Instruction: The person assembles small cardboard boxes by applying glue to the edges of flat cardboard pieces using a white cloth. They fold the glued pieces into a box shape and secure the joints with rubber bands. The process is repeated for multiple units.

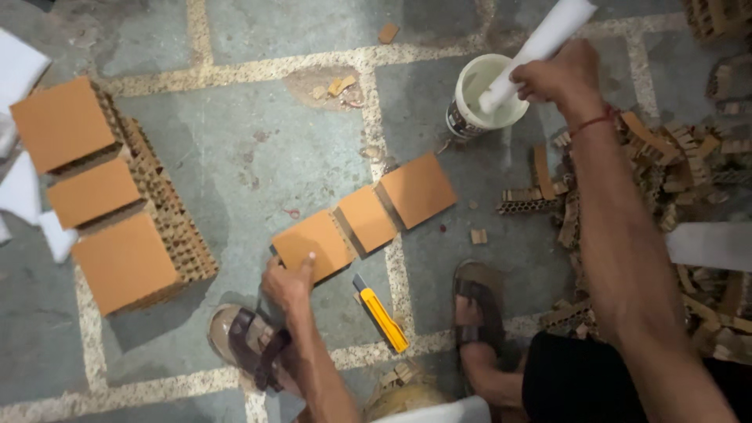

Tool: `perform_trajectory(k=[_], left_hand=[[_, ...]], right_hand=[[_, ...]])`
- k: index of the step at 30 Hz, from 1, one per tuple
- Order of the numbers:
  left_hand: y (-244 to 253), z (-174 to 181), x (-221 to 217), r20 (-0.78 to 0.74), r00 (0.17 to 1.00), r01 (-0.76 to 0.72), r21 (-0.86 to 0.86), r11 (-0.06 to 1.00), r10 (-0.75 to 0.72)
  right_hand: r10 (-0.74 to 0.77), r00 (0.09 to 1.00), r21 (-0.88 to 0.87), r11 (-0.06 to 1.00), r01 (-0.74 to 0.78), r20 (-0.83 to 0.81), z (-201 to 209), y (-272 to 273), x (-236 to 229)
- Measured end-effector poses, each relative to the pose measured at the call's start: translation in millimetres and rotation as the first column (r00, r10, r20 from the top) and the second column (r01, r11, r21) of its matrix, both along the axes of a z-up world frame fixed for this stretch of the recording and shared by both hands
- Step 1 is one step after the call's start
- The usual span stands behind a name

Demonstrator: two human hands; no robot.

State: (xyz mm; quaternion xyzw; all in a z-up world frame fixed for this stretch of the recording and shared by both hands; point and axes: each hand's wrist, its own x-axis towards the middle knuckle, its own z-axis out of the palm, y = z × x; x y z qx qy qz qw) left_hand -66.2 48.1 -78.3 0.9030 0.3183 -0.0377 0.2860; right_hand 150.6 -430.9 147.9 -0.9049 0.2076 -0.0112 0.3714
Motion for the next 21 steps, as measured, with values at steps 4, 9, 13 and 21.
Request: perform_trajectory(k=[4,9,13,21], left_hand=[[-6,-12,-7,0.132,0.991,0.005,0.073,0.997,-0.015],[-8,-15,-8,0.134,0.983,-0.116,-0.067,0.991,0.124],[-12,-11,-9,0.196,0.967,-0.155,-0.048,0.987,0.161],[-16,17,-11,0.097,0.965,-0.222,-0.200,0.954,0.245]], right_hand=[[0.008,1.000,0.111,0.994,-0.005,-0.018,-36,-10,-5],[0.054,0.976,0.229,0.973,-0.005,-0.209,-43,-8,-24],[0.189,0.980,0.519,0.845,-0.130,-0.061,-40,35,-79],[0.405,0.843,-0.135,0.914,-0.383,0.354,-106,146,-173]])
